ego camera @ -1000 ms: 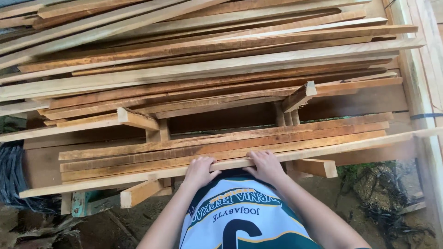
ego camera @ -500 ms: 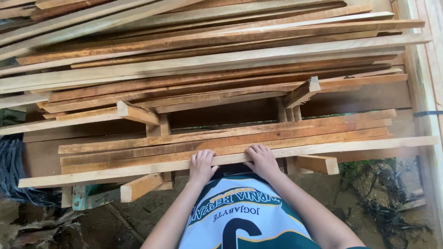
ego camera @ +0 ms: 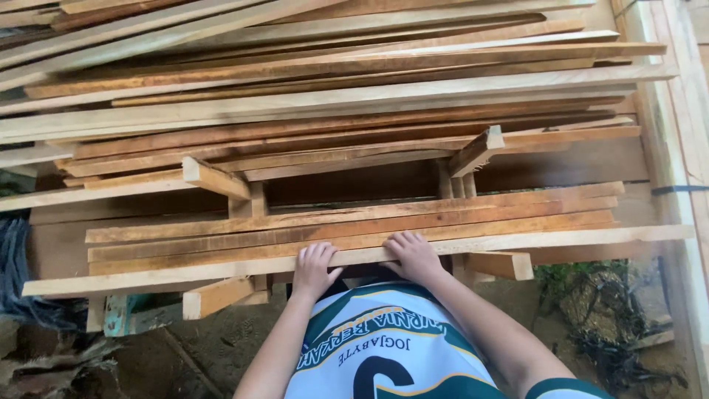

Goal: The person unties a bundle of wooden planks and places them on a wooden rack. They then proceed to pick up individual planks from a nearby pile and stack them neatly onto the rack, repeating this process for several pieces of wood.

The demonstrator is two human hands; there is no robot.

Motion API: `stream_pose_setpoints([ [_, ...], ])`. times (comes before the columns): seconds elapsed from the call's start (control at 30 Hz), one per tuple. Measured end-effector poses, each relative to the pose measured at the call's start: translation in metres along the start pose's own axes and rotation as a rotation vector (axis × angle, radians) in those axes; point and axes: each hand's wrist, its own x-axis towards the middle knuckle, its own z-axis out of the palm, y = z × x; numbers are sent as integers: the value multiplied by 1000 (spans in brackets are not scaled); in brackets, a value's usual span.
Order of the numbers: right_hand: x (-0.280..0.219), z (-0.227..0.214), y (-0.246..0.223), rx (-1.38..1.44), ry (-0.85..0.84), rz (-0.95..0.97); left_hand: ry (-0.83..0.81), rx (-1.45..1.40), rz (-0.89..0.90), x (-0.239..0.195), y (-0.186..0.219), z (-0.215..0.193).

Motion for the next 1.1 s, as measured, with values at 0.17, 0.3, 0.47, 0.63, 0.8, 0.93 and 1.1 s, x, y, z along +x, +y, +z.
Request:
stream_pose_setpoints([
  [0.17,32,7,-1,139,105,195,29,-49,-36,-1,-3,10],
  [0.3,66,6,2,92,-121,269,-40,-59,-55,0,-2,7],
  [0.47,100,29,20,30,-278,300,-149,-17,-78,7,1,-9],
  [0.63,120,11,22,77,-527,373,-203,-59,-101,15,5,-17],
  [0.8,125,25,20,58,-633,439,-123,10,-115,5,4,13],
  [0.93,120,21,17,99,-634,452,-142,31,-164,5,27,-18],
  [1.1,121,17,16,110,-538,439,-346,112,-150,37,23,-28],
])
